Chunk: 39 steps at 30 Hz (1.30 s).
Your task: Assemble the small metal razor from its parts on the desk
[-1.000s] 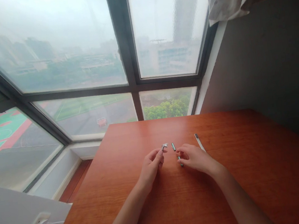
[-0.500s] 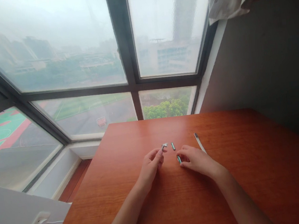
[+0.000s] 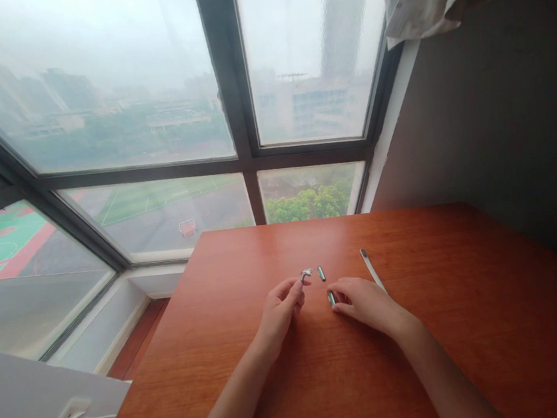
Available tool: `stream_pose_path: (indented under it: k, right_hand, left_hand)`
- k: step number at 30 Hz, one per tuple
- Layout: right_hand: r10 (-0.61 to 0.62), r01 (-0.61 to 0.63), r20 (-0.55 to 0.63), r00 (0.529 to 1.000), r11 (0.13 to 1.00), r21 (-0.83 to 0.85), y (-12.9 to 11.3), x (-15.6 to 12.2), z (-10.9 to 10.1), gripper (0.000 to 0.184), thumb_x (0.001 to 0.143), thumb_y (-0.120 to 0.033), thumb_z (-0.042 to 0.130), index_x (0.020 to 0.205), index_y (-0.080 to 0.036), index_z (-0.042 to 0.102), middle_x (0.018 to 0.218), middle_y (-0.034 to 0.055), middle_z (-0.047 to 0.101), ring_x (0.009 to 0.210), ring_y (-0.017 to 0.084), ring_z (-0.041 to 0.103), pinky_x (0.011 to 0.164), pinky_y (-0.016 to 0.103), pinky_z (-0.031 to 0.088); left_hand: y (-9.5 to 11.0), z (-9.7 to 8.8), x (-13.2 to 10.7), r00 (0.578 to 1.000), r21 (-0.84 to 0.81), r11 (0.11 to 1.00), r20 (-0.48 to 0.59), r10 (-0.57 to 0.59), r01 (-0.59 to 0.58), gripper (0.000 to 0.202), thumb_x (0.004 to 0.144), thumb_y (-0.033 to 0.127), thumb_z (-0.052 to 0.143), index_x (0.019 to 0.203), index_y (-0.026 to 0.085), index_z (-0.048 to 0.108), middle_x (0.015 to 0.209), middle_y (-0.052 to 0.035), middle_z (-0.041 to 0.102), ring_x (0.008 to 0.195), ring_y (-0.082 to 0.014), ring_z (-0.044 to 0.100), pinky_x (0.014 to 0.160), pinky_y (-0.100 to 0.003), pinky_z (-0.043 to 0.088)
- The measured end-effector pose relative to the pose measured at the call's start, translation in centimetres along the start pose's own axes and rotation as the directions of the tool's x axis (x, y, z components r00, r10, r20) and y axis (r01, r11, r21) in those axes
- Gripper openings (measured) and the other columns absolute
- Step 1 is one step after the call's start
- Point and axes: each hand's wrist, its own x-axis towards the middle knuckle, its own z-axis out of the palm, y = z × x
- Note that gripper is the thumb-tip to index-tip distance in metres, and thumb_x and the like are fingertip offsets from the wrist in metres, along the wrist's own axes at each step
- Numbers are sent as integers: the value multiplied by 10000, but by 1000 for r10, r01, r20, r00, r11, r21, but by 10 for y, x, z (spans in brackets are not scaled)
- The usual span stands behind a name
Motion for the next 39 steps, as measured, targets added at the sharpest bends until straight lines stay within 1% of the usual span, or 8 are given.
stream_pose_path:
  k: [4,9,16,24,26,29,35,39]
  right_hand:
    - [3,-3,-1,1000,1000,12,1,-1,0,101,775,-232,641,875,-246,645,793,-13,653,742,160,585,626,237,330]
    - [-1,1,3,1000,999,38,2,-2,0,203,767,-226,651,966,-265,650,799,-15,651,747,158,584,632,232,336]
    - [-8,9,-4,1000,998,65,6,-1,5,158,760,-226,650,916,-253,650,752,-23,630,691,144,552,618,221,329]
    - [9,-9,0,1000,992,129,7,-1,4,345,747,-210,651,1084,-282,630,755,-25,625,681,144,541,602,214,332]
    - [8,-9,8,1000,992,129,7,-1,4,363,742,-211,656,1097,-281,630,763,-23,629,692,148,545,613,216,340]
    - [-1,1,4,1000,992,125,7,-1,5,319,747,-204,650,1058,-273,641,770,-20,632,705,150,549,631,220,348]
    - [11,-12,19,1000,998,67,4,0,3,131,767,-217,634,895,-233,655,759,-8,639,706,159,556,633,234,338]
    - [14,-15,14,1000,999,50,2,0,1,99,768,-225,636,867,-229,647,747,-13,638,695,152,556,621,231,326]
  left_hand:
    - [1,0,0,1000,-12,1000,-3,-8,8,420,810,498,586,996,126,648,582,42,425,494,-75,359,479,-214,232]
    - [2,1,0,1000,-11,1000,-5,-15,15,435,800,511,591,993,127,654,577,42,425,491,-77,360,478,-217,231]
    - [1,0,0,1000,-5,1000,-4,-15,15,421,799,502,597,986,131,662,580,37,430,496,-77,362,475,-218,237]
    - [2,0,-2,1000,5,1000,0,-10,10,398,810,497,585,970,140,660,593,36,427,508,-79,371,480,-214,249]
    - [3,0,-2,1000,6,1000,-4,-15,15,409,804,504,588,977,141,659,592,36,427,507,-81,370,480,-213,249]
    - [4,1,-2,1000,9,1000,-6,-21,21,429,798,515,589,994,140,657,595,35,430,508,-86,373,480,-214,246]
    - [4,1,-2,1000,9,1000,-5,-22,22,446,788,533,593,966,130,657,588,34,428,503,-87,368,479,-217,242]
    - [3,1,-2,1000,11,1000,5,-3,3,435,809,511,579,999,127,653,596,32,429,508,-83,371,483,-215,244]
